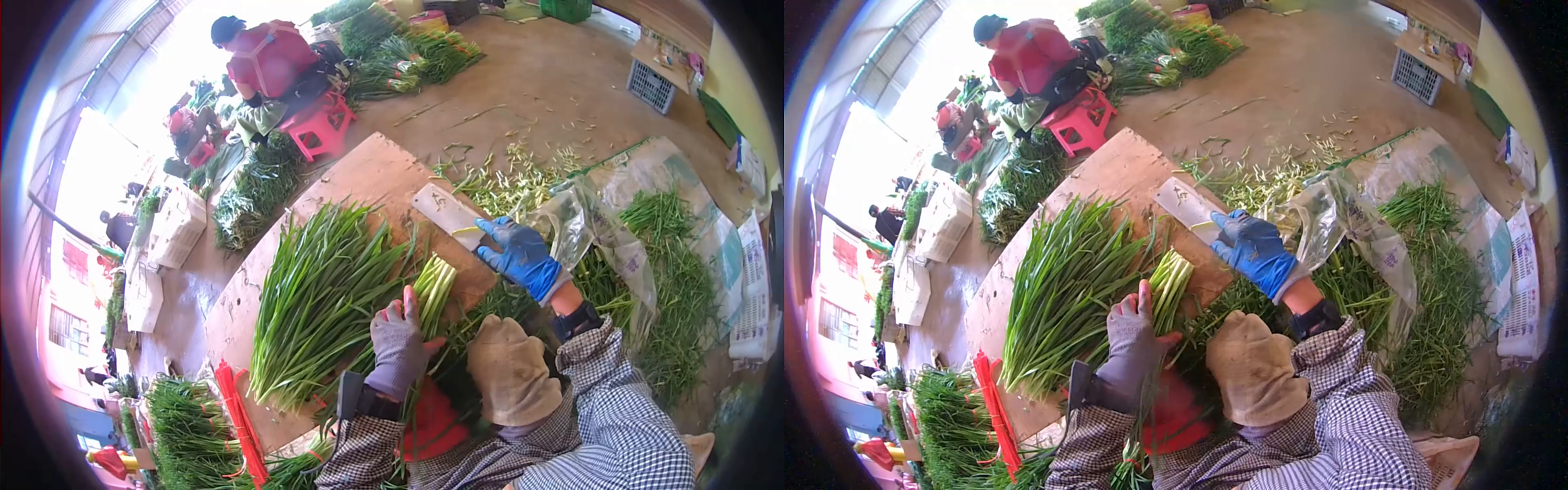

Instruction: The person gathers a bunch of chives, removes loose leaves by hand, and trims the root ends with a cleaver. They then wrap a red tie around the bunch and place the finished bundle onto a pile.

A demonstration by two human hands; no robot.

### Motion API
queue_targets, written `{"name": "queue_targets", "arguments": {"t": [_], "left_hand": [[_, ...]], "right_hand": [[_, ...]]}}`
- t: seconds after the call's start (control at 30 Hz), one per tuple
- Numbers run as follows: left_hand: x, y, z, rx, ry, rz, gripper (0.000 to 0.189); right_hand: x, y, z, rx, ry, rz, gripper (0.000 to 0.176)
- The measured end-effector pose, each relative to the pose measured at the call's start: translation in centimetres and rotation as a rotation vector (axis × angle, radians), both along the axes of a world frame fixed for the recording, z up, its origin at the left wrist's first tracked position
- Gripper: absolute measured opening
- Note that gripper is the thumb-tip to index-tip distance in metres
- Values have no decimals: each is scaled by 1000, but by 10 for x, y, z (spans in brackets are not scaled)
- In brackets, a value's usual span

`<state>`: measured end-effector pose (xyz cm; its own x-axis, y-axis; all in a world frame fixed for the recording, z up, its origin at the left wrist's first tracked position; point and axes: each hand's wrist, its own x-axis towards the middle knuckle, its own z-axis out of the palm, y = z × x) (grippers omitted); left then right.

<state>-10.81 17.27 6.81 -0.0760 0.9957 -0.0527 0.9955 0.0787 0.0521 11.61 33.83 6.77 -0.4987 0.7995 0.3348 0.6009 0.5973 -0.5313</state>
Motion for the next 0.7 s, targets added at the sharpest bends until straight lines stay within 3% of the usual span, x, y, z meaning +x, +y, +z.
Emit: {"name": "queue_targets", "arguments": {"t": [0.07, 0.13, 0.2, 0.27, 0.3, 0.37, 0.4, 0.47, 0.5, 0.53, 0.6, 0.63, 0.7], "left_hand": [[1, 5, 2, -57, -26, 10, 122], [-1, 5, 5, -112, -48, 22, 119], [-4, 5, 4, -106, -84, -19, 112], [-15, 1, -6, -52, -163, -37, 109], [-18, -3, -9, -7, -240, -49, 107], [-22, -10, -16, 98, -245, -69, 105], [-22, -13, -15, 195, -253, -85, 102], [-19, -19, -15, 240, -240, -90, 101], [-17, -23, -11, 318, -190, -139, 101], [-16, -26, -7, 398, -139, -187, 101], [-15, -31, -3, 462, -129, -210, 102], [-13, -35, 1, 444, -123, -236, 102], [-10, -41, 2, 382, -126, -239, 103]], "right_hand": [[2, -15, 5, 71, 54, -14, 44], [3, -38, 9, -32, 273, 21, 34], [2, -64, -9, -109, 312, 67, 32], [-3, -86, -32, -522, 465, 128, 37], [-6, -93, -34, -513, 465, 126, 37], [-16, -100, -35, -858, 610, 200, 48], [-20, -99, -36, -844, 609, 201, 48], [-33, -97, -35, -850, 660, 188, 64], [-40, -102, -2, -1039, 857, 268, 77], [-48, -103, -4, -1034, 851, 272, 77], [-67, -104, -9, -710, 896, 120, 72], [-74, -109, -6, -707, 955, 85, 60], [-87, -113, 2, -801, 1083, 102, 57]]}}
